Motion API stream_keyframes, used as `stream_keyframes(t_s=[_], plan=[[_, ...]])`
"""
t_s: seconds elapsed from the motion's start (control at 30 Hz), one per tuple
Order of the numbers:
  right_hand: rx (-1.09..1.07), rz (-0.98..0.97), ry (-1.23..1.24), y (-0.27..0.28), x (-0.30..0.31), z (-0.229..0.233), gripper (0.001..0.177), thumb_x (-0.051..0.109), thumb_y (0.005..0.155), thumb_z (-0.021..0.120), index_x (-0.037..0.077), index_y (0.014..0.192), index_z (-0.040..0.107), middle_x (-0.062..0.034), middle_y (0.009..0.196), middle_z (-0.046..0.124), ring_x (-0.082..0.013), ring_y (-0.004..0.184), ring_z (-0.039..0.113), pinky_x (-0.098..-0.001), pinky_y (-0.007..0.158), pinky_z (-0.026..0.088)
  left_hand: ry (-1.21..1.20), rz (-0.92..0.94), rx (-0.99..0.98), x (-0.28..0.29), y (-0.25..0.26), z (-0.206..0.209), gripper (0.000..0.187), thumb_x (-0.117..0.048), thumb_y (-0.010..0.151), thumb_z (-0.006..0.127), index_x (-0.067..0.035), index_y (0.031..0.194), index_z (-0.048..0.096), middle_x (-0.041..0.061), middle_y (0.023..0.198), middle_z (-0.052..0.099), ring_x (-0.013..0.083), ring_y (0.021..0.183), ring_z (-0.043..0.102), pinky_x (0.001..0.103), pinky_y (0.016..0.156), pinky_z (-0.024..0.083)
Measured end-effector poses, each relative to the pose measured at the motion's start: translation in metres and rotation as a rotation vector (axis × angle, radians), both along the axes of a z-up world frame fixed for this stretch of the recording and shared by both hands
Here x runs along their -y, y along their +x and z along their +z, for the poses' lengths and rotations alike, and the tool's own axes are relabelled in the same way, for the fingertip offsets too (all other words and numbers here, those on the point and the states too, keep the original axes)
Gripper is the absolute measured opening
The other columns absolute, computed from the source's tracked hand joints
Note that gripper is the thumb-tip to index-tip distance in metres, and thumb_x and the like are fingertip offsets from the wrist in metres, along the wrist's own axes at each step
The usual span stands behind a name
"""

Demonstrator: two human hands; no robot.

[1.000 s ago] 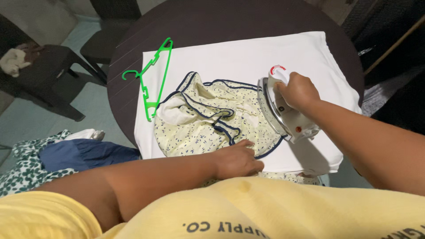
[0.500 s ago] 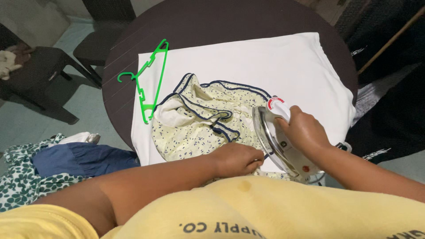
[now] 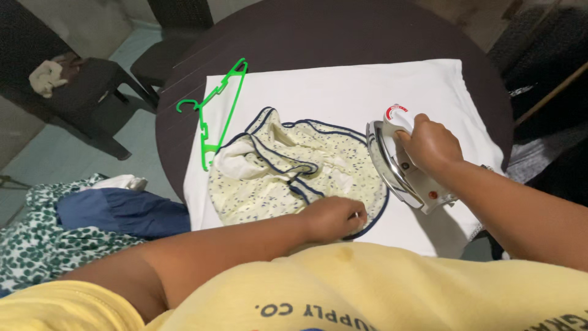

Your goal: The person irons a pair of black shorts on a table, then hangs them on a hanger. They then iron a patterned dress and a white t-shirt, smoothing each garment before ironing and placing them aside after completion.

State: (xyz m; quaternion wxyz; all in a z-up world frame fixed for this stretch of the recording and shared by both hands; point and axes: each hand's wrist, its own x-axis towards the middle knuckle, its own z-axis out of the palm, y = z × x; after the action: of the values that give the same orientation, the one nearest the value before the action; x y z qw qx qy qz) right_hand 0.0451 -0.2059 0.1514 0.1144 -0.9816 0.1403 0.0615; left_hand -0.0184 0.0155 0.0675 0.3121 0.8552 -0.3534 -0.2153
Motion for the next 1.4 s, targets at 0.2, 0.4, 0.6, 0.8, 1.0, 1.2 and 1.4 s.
stream_keyframes(t_s=[0.2,0.4,0.6,0.8,1.0,1.2,1.4], plan=[[0.001,0.055,-0.025,0.014,0.047,-0.004,0.038,0.038,0.102,0.059,0.002,0.113,0.061,-0.0201,0.086,0.073,-0.0311,0.073,0.075,-0.0434,0.069,0.061,0.038,0.316,0.015,0.047,0.023,0.007,0.023,-0.027,0.091,0.058,-0.014,0.104,0.073,0.014,0.111,0.070,0.0356,0.103,0.067,0.047,0.090,0.051],[-0.028,0.185,-0.018,0.023,0.077,-0.009,0.037,0.037,0.102,0.060,0.001,0.110,0.062,-0.0207,0.080,0.074,-0.0308,0.067,0.076,-0.0415,0.065,0.061,0.101,0.416,0.109,0.091,0.040,0.002,0.034,-0.034,0.092,0.063,-0.011,0.117,0.063,0.015,0.119,0.061,0.0377,0.108,0.063,0.049,0.091,0.051],[-0.005,0.297,0.026,0.028,0.098,-0.012,0.041,0.039,0.098,0.065,-0.001,0.108,0.063,-0.0204,0.080,0.073,-0.0318,0.071,0.075,-0.0427,0.066,0.059,0.223,0.442,0.334,0.127,0.033,-0.023,0.053,-0.035,0.080,0.073,0.001,0.115,0.055,0.022,0.112,0.056,0.0374,0.106,0.060,0.048,0.081,0.054],[-0.061,0.308,0.258,0.022,0.119,-0.011,0.041,0.040,0.091,0.069,0.009,0.117,0.061,-0.0190,0.088,0.074,-0.0321,0.081,0.075,-0.0458,0.075,0.056,0.285,0.590,0.286,0.128,0.046,-0.033,0.023,-0.017,0.092,0.058,-0.004,0.110,0.060,0.020,0.111,0.062,0.0375,0.099,0.067,0.049,0.085,0.055],[-0.047,0.290,0.298,0.023,0.119,-0.016,0.040,0.040,0.091,0.068,0.008,0.116,0.062,-0.0191,0.090,0.074,-0.0319,0.081,0.075,-0.0452,0.076,0.056,0.209,0.639,0.208,0.117,0.056,-0.018,0.030,-0.015,0.094,0.053,-0.008,0.123,0.057,0.022,0.116,0.060,0.0407,0.100,0.066,0.051,0.085,0.053],[-0.028,0.314,0.236,0.024,0.119,-0.016,0.040,0.036,0.092,0.069,0.010,0.120,0.061,-0.0205,0.092,0.074,-0.0344,0.084,0.073,-0.0457,0.078,0.055,0.338,0.430,0.347,0.109,0.096,-0.016,0.031,-0.009,0.092,0.055,-0.014,0.121,0.064,0.019,0.116,0.059,0.0364,0.109,0.063,0.048,0.090,0.052],[-0.093,0.243,0.236,0.020,0.120,-0.018,0.040,0.032,0.091,0.069,0.012,0.124,0.061,-0.0191,0.093,0.074,-0.0338,0.085,0.074,-0.0464,0.079,0.055,0.387,0.244,0.359,0.097,0.111,-0.014,0.023,-0.010,0.090,0.060,-0.014,0.112,0.068,0.014,0.117,0.057,0.0319,0.113,0.060,0.044,0.094,0.050]])
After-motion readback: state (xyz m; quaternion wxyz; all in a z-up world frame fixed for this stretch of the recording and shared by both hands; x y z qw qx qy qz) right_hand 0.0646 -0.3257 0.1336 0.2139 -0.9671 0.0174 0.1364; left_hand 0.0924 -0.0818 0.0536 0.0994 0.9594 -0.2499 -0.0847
